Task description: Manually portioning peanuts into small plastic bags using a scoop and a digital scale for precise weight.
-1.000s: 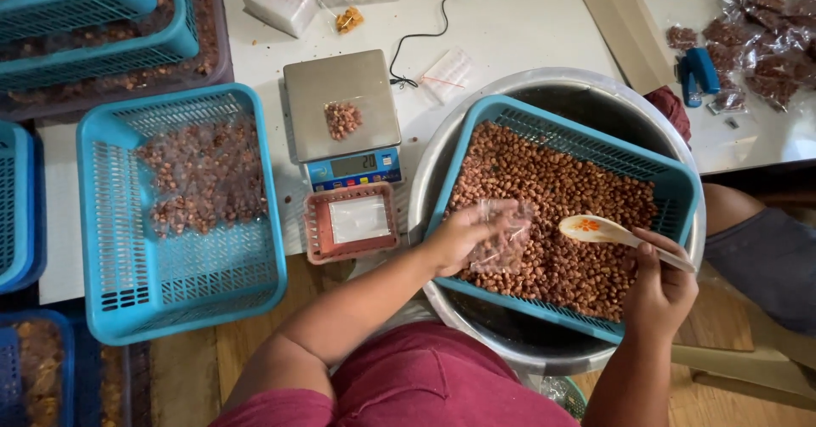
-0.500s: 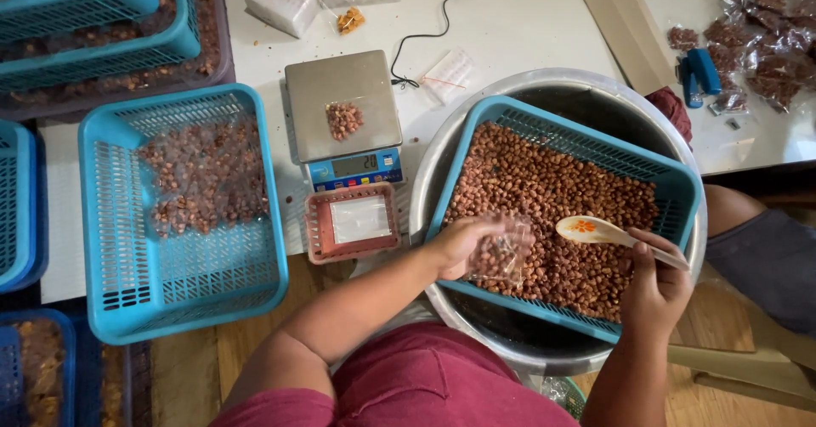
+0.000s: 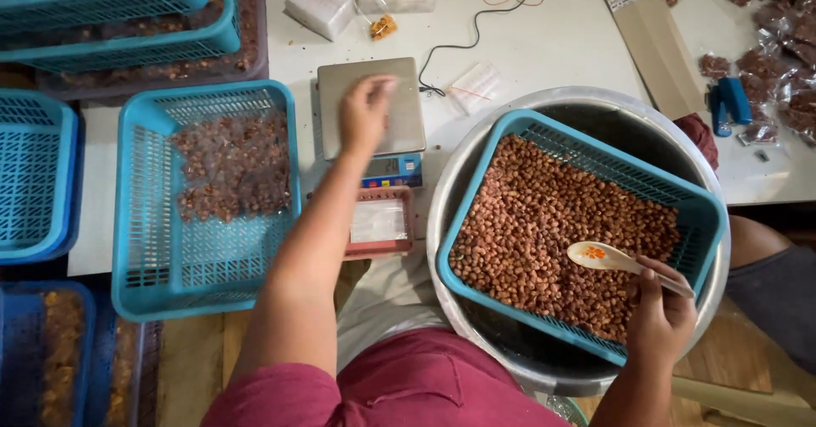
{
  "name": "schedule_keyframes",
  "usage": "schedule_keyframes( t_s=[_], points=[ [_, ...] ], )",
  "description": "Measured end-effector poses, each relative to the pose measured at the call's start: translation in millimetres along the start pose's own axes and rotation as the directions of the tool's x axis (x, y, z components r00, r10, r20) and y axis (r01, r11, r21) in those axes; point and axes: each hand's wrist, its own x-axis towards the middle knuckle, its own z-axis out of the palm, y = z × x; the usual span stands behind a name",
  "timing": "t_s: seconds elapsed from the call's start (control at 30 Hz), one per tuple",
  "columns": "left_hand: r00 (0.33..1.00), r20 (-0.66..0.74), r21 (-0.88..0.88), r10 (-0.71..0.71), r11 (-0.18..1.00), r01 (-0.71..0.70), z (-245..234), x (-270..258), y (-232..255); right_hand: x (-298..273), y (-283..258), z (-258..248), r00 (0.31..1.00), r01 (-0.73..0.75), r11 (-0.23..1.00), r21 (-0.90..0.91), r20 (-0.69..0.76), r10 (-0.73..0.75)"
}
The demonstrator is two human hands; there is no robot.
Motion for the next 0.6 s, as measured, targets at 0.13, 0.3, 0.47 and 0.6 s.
schedule_keyframes(
  t_s=[0.13,0.3,0.47,0.6],
  points=[
    [0.991,0.131,0.430,-0.007,0.902,-0.051,-19,2,-54,1,17,-6,1.000,0.022,0.999,0.035,0.011,-0.023],
    [0.892,0.149,0.581,0.426,0.692,-0.428,-13,-33,-69,-1,13,-5,0.999,-0.029,0.999,0.031,-0.028,0.030],
    [0.936,-0.102,-0.213,0.338,0.911,-0.352,2,-48,9,2,18,-5,0.999,-0.033,0.998,0.059,-0.024,0.035],
    [0.909,0.366,-0.591,-0.201,0.704,0.393,20,-60,53,3,12,-1,1.000,-0.014,0.998,0.057,0.008,0.014]
  ],
)
